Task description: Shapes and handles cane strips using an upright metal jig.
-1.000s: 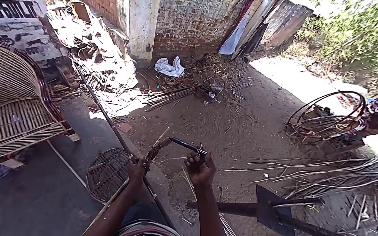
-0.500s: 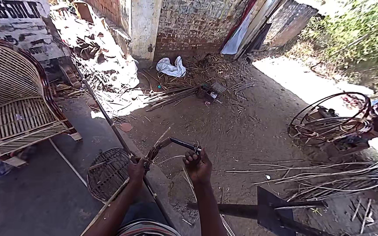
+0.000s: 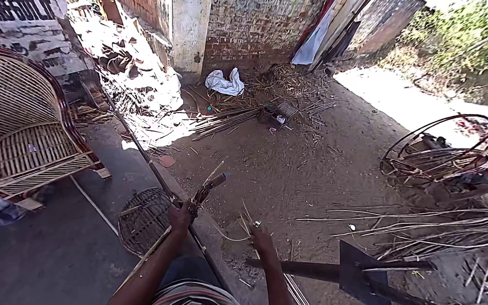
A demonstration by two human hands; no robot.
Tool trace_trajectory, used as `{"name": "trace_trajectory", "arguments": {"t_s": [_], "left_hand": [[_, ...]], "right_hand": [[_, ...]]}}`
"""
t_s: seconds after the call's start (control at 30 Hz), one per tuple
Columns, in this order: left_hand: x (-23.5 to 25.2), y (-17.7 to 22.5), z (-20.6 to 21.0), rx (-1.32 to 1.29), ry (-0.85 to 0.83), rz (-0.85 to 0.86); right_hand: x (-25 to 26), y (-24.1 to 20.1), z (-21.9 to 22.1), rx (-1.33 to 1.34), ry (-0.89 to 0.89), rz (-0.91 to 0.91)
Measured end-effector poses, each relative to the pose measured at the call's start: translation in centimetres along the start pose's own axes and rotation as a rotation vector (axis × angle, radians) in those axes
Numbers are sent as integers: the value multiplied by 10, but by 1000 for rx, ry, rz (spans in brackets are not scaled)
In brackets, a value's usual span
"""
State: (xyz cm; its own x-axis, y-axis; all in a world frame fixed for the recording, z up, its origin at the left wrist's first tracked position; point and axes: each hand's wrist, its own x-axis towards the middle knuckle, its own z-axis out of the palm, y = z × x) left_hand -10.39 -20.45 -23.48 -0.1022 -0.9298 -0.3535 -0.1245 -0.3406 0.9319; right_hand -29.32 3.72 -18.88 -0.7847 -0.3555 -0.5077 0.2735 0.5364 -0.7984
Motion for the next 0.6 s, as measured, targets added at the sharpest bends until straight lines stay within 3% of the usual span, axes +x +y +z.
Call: {"name": "trace_trajectory", "arguments": {"t_s": [0.07, 0.13, 0.27, 0.37, 0.47, 0.53, 0.6], "left_hand": [[2, 2, -1, 48, 18, -43], [2, 3, -1, 51, 20, -63], [-13, 12, -9, 11, 32, -34], [-39, 52, -14, -125, -53, 27], [-57, 80, -33, -211, -285, 278], [-44, 67, -44, -114, -322, 443], [-24, 33, -59, 221, -320, 449]], "right_hand": [[-17, 43, 11, -277, -139, 87], [-50, 67, 19, -380, -342, 39], [-124, 54, 23, -375, -756, -181], [-146, 51, 26, -437, -667, -245], [-162, 53, 21, -329, -444, -303], [-172, 56, 11, -241, -328, -365], [-184, 59, -1, -204, -207, -414]]}}
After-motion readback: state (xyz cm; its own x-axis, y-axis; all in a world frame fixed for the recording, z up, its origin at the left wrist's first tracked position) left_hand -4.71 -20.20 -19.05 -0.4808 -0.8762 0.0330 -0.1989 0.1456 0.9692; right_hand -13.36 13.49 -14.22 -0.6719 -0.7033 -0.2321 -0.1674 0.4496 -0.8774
